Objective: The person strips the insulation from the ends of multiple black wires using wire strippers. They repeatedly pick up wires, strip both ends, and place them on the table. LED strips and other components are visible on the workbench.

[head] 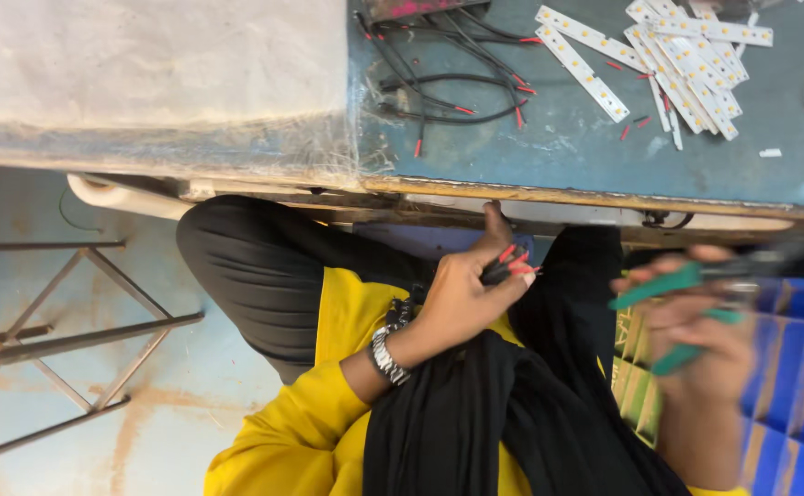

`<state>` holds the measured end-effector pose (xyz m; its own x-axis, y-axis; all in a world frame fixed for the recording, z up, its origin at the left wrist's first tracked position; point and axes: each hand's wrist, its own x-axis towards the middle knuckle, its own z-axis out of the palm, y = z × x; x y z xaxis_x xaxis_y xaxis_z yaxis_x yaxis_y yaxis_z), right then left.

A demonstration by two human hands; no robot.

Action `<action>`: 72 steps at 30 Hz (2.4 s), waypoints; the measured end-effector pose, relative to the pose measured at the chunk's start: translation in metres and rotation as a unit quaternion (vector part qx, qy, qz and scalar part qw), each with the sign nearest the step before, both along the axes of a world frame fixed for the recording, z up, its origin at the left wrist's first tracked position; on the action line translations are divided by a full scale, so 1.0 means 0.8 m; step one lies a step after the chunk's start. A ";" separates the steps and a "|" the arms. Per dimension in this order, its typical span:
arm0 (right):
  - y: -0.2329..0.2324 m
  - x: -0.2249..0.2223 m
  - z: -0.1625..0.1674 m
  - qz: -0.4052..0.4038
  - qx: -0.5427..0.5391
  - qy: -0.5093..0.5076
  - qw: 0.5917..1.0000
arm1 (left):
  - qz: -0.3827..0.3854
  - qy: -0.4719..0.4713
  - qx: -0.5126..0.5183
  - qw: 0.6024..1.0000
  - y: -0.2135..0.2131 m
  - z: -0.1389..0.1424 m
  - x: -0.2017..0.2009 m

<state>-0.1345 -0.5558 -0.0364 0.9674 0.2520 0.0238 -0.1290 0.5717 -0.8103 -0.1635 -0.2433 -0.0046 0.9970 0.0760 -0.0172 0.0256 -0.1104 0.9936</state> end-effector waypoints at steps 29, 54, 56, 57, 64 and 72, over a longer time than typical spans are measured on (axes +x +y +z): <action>0.118 0.011 0.031 0.121 -0.156 0.087 0.976 | -0.023 0.144 -0.310 0.939 0.024 -0.022 -0.001; 0.144 -0.021 0.070 0.169 -0.155 -0.019 0.973 | 0.041 0.036 -0.059 0.997 0.012 0.009 0.008; 0.144 -0.022 0.070 0.174 -0.145 -0.022 0.974 | 0.041 0.019 -0.077 0.996 0.009 0.008 0.009; 0.143 -0.022 0.070 0.173 -0.145 -0.024 0.974 | 0.041 0.010 -0.085 0.995 0.008 0.009 0.009; 0.141 -0.019 0.076 0.174 -0.183 -0.071 0.965 | 0.049 -0.005 -0.053 0.997 0.002 0.020 0.013; 0.129 -0.017 0.075 0.191 -0.179 -0.090 0.961 | 0.061 0.014 -0.106 0.992 -0.011 0.016 0.022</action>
<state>-0.1477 -0.4526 0.0233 0.7907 0.6116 0.0279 -0.1129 0.1904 -0.9752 -0.1457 -0.2521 0.0085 0.9793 0.1882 -0.0742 0.0547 0.1070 0.9928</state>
